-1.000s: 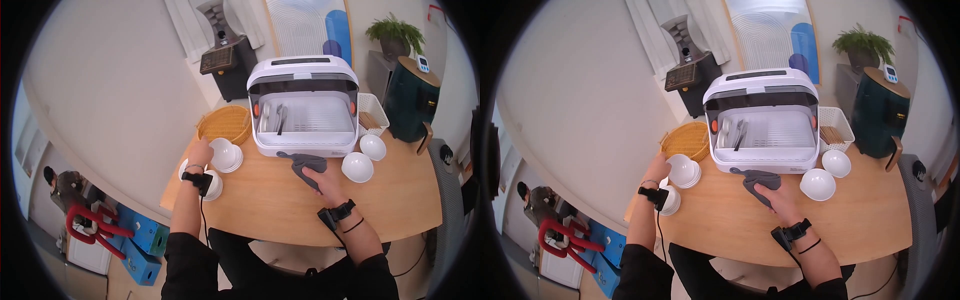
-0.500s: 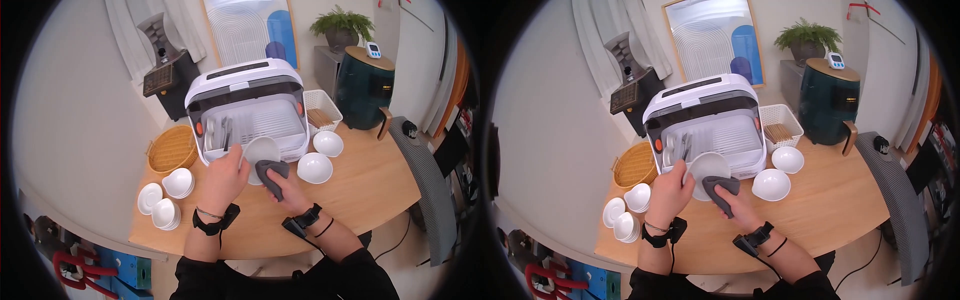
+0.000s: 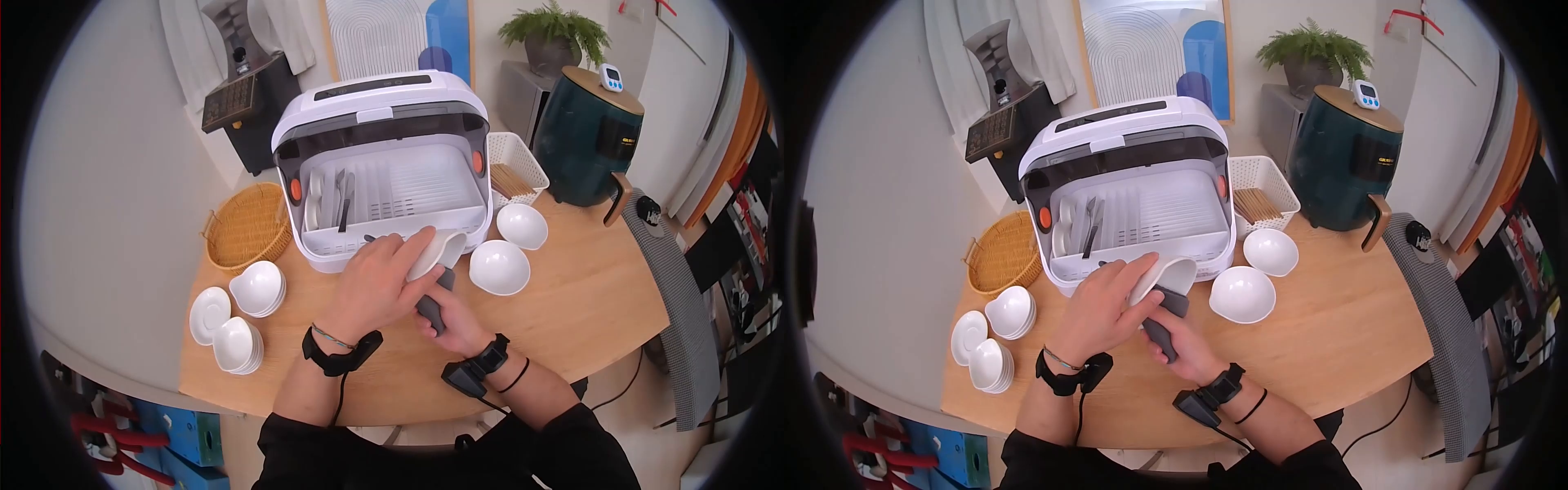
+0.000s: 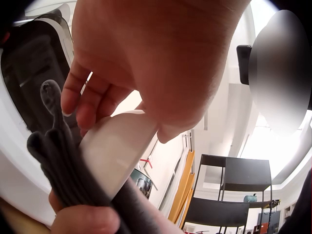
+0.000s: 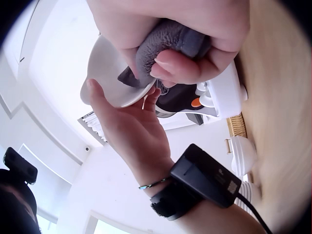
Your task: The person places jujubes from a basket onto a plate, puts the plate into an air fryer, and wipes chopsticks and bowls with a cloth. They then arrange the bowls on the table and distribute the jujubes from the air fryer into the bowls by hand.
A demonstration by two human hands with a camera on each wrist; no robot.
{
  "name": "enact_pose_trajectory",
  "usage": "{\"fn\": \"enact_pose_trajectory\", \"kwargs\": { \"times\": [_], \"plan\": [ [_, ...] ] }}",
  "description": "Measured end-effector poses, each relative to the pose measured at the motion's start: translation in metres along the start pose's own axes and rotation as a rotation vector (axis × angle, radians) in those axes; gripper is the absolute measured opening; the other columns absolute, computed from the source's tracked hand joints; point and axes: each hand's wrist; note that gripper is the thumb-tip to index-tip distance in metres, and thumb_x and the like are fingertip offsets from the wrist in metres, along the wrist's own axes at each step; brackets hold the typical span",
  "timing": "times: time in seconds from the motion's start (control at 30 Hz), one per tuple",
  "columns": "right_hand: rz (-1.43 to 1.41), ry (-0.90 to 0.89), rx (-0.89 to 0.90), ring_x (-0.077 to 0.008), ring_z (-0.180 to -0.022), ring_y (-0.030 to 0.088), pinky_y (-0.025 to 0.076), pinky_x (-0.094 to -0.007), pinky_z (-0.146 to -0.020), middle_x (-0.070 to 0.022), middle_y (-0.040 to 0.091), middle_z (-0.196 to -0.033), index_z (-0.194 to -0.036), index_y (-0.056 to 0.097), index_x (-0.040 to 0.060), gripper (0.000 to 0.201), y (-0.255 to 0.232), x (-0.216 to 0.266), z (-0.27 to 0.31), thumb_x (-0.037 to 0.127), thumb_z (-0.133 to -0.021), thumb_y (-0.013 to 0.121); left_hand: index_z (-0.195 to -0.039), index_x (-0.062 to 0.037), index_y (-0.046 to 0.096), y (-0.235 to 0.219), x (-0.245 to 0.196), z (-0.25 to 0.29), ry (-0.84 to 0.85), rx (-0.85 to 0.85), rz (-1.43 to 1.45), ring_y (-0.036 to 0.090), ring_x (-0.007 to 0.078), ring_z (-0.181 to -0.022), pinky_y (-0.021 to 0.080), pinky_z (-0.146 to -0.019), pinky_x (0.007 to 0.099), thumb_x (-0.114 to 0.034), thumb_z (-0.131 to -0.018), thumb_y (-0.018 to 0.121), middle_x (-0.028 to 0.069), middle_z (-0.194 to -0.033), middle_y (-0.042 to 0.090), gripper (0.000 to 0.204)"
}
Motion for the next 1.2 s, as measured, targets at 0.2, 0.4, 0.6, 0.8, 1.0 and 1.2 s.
{"fn": "enact_pose_trajectory", "kwargs": {
  "times": [0.2, 0.4, 0.6, 0.8, 1.0, 1.2],
  "plan": [
    [0.46, -0.258, -0.119, -0.0083, -0.057, 0.054, 0.039, -0.0229, -0.039, -0.0025, 0.062, -0.085, -0.113, 0.057, 0.0085, 0.03, 0.017, 0.008, 0.004, 0.026, -0.092, 0.069, -0.122, -0.0067, 0.061, -0.026, -0.005, 0.001, -0.141, 0.156, 0.098, 0.064, 0.0348, -0.08, 0.05, -0.067, 0.04, -0.036, -0.095, 0.059, 0.0178, -0.093, 0.066, 0.04],
    [0.631, -0.611, -0.083, -0.0065, -0.06, 0.056, 0.039, -0.0219, -0.039, -0.0044, 0.065, -0.095, -0.12, 0.057, 0.0043, 0.038, 0.019, 0.008, -0.001, 0.02, -0.089, 0.072, -0.125, -0.009, 0.057, -0.036, 0.01, 0.002, -0.372, 0.533, 0.262, 0.066, 0.0389, -0.08, 0.052, -0.068, 0.0413, -0.045, -0.097, 0.053, 0.0237, -0.091, 0.067, 0.046],
    [0.186, -0.419, -0.279, -0.0079, -0.059, 0.055, 0.037, -0.0222, -0.039, -0.002, 0.063, -0.087, -0.114, 0.059, 0.0058, 0.03, 0.019, 0.018, 0.004, 0.021, -0.091, 0.069, -0.144, -0.0057, 0.037, -0.012, -0.001, 0.008, -0.183, 0.251, 0.383, 0.066, 0.0299, -0.081, 0.052, -0.075, 0.0347, -0.025, -0.086, 0.067, 0.0169, -0.097, 0.065, 0.068],
    [0.538, -0.52, -0.172, -0.006, -0.06, 0.055, 0.037, -0.0223, -0.039, -0.0015, 0.065, -0.087, -0.115, 0.059, 0.005, 0.032, 0.015, 0.011, 0.002, 0.02, -0.09, 0.071, -0.143, -0.0098, 0.042, -0.014, 0.016, 0.004, -0.081, 0.321, 0.131, 0.067, 0.0323, -0.084, 0.052, -0.074, 0.039, -0.015, -0.081, 0.062, 0.018, -0.103, 0.067, 0.065],
    [0.418, -0.481, -0.199, -0.0049, -0.06, 0.055, 0.037, -0.0214, -0.039, -0.0015, 0.065, -0.088, -0.115, 0.059, 0.0059, 0.032, 0.025, 0.018, 0.007, 0.02, -0.089, 0.072, -0.143, -0.0053, 0.04, -0.028, 0.0, 0.009, -0.188, 0.289, 0.322, 0.066, 0.0336, -0.091, 0.051, -0.082, 0.0386, -0.022, -0.085, 0.067, 0.0204, -0.114, 0.065, 0.066],
    [0.216, -0.441, -0.25, -0.0061, -0.06, 0.056, 0.035, -0.0213, -0.037, -0.0025, 0.065, -0.091, -0.113, 0.06, 0.007, 0.03, 0.019, 0.019, 0.005, 0.02, -0.089, 0.073, -0.143, -0.0058, 0.041, -0.012, -0.007, 0.012, -0.095, 0.146, 0.216, 0.066, 0.0381, -0.089, 0.052, -0.08, 0.0397, -0.021, -0.085, 0.066, 0.0231, -0.107, 0.064, 0.065]
  ]
}}
Point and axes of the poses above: each hand's wrist, its own z-axis away from the middle knuckle, its own y-axis out of the palm, x = y × z
